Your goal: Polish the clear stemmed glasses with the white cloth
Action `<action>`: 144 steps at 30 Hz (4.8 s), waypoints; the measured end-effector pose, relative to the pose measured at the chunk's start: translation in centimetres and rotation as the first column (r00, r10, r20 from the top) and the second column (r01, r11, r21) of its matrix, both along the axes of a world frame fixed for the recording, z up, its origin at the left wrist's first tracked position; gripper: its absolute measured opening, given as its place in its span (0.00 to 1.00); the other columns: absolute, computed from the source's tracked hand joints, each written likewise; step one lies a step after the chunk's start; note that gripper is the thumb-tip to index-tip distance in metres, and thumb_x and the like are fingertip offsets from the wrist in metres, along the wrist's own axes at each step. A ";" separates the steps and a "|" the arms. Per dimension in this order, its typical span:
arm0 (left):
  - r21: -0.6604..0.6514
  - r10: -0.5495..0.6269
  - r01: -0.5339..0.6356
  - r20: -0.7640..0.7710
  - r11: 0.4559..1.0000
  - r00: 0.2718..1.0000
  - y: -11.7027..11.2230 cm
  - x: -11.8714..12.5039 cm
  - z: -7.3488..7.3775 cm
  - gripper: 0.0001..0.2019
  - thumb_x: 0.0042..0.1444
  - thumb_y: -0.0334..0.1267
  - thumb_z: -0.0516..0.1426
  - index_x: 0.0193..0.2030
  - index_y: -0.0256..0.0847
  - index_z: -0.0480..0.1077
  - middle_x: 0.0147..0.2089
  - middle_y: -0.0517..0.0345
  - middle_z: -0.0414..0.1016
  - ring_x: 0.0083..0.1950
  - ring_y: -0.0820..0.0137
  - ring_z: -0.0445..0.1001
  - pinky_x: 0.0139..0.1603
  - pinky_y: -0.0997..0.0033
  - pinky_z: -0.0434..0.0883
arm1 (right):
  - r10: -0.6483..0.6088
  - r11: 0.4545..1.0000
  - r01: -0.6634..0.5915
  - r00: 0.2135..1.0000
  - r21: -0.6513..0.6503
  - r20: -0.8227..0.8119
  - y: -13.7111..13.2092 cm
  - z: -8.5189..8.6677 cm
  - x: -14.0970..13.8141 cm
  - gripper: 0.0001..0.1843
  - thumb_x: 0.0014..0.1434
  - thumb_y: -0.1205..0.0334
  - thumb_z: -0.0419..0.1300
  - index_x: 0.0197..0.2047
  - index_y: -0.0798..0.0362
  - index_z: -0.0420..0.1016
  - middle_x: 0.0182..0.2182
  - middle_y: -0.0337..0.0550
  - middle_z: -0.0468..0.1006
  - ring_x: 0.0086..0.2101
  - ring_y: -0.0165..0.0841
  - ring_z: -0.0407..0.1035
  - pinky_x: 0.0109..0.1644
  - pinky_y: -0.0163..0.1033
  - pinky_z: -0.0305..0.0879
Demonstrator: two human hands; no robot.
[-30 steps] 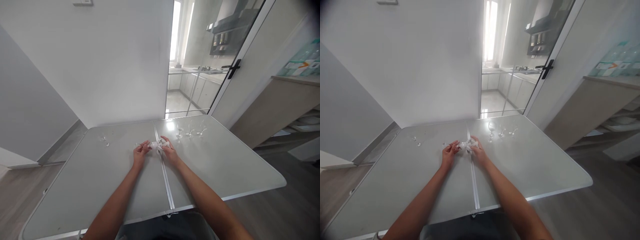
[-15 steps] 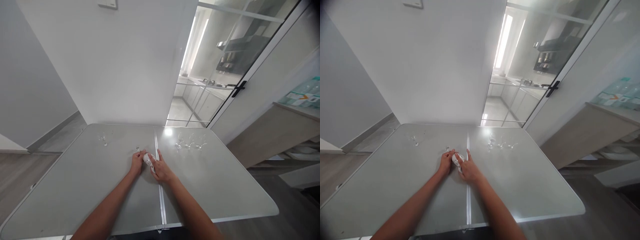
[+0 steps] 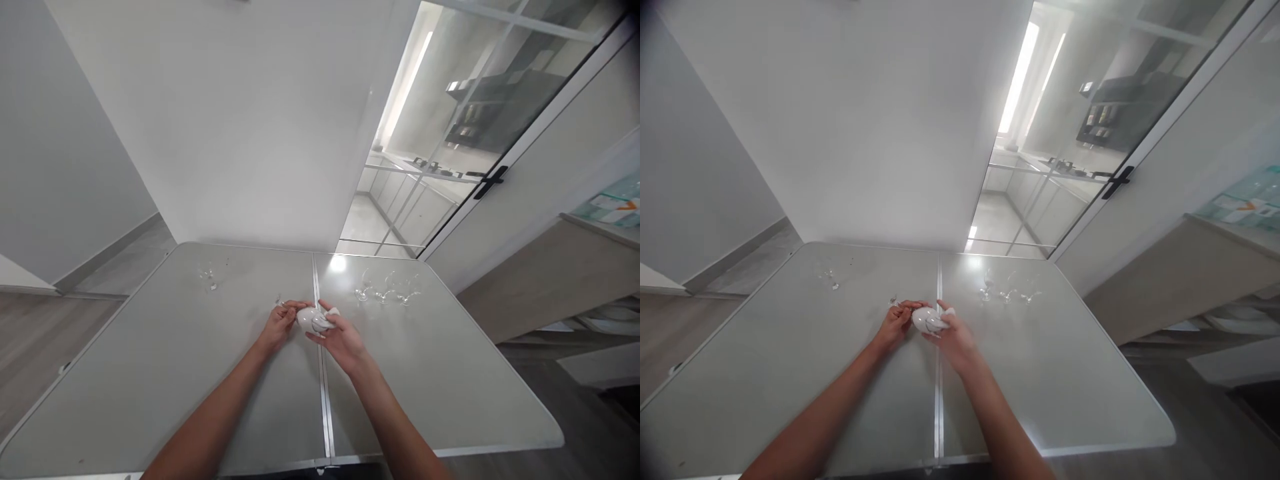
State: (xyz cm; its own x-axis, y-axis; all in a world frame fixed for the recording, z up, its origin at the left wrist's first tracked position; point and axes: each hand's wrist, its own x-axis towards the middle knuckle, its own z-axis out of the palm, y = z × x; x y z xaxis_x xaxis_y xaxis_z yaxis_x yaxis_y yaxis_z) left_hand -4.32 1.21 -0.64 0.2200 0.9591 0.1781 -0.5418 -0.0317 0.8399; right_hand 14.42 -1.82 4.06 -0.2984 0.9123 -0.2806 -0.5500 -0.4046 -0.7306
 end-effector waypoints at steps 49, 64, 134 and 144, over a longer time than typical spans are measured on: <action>-0.254 0.039 -0.010 0.107 0.967 0.993 -0.8 1.8 0.5 0.18 0.54 0.49 0.66 0.42 0.36 0.76 0.42 0.52 0.76 0.40 0.71 0.74 0.42 0.72 0.69 | -0.483 0.764 -0.029 0.636 0.645 0.602 -3.7 -1.5 -0.6 0.02 0.63 0.64 0.57 0.37 0.48 0.66 0.35 0.39 0.76 0.42 0.36 0.72 0.55 0.50 0.64; -0.220 0.046 -0.012 0.149 0.975 0.988 -0.1 0.6 -0.4 0.15 0.48 0.44 0.70 0.32 0.36 0.74 0.39 0.50 0.80 0.35 0.70 0.74 0.38 0.70 0.69 | -0.232 0.970 0.229 0.972 -0.079 -0.029 -3.9 -1.1 -1.4 0.11 0.53 0.61 0.67 0.37 0.47 0.67 0.38 0.39 0.77 0.40 0.36 0.74 0.48 0.49 0.72; -0.119 -0.153 0.106 -0.515 0.987 0.844 -1.4 2.2 -1.0 0.10 0.47 0.36 0.61 0.19 0.38 0.69 0.19 0.56 0.70 0.22 0.70 0.67 0.27 0.71 0.61 | -0.415 0.557 -0.307 0.702 0.772 0.578 2.4 -0.3 -0.2 0.14 0.49 0.61 0.70 0.40 0.43 0.77 0.58 0.41 0.73 0.65 0.49 0.56 0.73 0.64 0.33; 0.284 0.149 0.185 -0.837 0.941 0.526 -2.1 1.8 -0.4 0.05 0.61 0.38 0.57 0.35 0.44 0.73 0.24 0.58 0.71 0.24 0.68 0.66 0.31 0.71 0.59 | -0.193 0.834 -0.125 0.846 0.537 0.497 3.6 0.7 2.8 0.07 0.56 0.56 0.65 0.36 0.50 0.79 0.33 0.41 0.79 0.37 0.37 0.71 0.49 0.45 0.69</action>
State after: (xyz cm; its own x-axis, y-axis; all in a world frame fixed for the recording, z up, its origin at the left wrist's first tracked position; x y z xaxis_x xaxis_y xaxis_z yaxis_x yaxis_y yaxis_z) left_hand -2.53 -0.91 -1.01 0.4413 0.8809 0.1711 0.4064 -0.3661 0.8371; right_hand 17.23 1.78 4.75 -0.2209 0.9636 0.1507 -0.0358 0.1464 -0.9886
